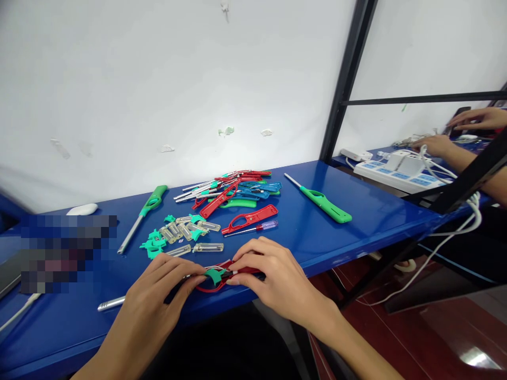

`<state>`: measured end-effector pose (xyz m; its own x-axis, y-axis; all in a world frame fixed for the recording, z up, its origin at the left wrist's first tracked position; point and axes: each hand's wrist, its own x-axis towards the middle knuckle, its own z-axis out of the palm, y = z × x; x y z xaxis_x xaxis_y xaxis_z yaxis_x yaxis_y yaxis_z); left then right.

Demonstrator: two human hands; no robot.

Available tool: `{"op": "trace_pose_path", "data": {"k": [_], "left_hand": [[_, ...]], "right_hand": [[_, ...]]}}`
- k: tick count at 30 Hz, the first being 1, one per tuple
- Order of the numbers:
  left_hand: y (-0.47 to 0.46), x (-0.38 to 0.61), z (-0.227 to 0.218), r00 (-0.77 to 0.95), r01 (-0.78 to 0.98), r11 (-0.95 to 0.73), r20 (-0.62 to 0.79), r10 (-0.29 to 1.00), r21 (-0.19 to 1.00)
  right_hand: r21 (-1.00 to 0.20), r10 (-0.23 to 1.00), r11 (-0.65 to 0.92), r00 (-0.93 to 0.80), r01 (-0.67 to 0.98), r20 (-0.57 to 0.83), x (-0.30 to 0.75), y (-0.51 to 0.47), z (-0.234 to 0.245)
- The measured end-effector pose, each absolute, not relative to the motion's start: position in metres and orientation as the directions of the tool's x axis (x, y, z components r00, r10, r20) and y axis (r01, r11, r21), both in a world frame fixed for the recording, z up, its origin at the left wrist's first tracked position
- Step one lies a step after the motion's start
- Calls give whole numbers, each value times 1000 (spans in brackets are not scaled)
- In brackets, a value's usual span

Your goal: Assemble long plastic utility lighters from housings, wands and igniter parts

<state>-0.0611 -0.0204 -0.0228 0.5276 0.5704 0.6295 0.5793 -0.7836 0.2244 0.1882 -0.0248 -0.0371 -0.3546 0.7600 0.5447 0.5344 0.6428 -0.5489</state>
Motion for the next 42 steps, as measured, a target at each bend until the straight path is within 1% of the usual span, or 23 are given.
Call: {"op": "trace_pose_path", "data": {"k": [5,14,23,32,39,42], "left_hand": [[-21,-61,-22,498,563,-795,674,545,226],[-14,-62,-27,517,520,-838,721,461,163],[-10,-65,-30,531,575,-802,673,515,161],[-9,-65,-29,533,559,-815,685,496,156],[-11,-65,-28,579,556,-819,641,504,141],[-17,-66,-24,604,571,-805,579,547,165]], "right_hand": [[-554,760,644,-359,527,542,189,-23,-38],[-542,750,656,-372,526,547,190,-24,-37],[-535,742,665,-382,521,551,189,-23,-37],[-541,741,666,-379,513,554,191,-22,-39],[-543,739,669,-379,507,557,190,-23,-38],[-543,740,668,-378,509,556,190,-23,-38]]}}
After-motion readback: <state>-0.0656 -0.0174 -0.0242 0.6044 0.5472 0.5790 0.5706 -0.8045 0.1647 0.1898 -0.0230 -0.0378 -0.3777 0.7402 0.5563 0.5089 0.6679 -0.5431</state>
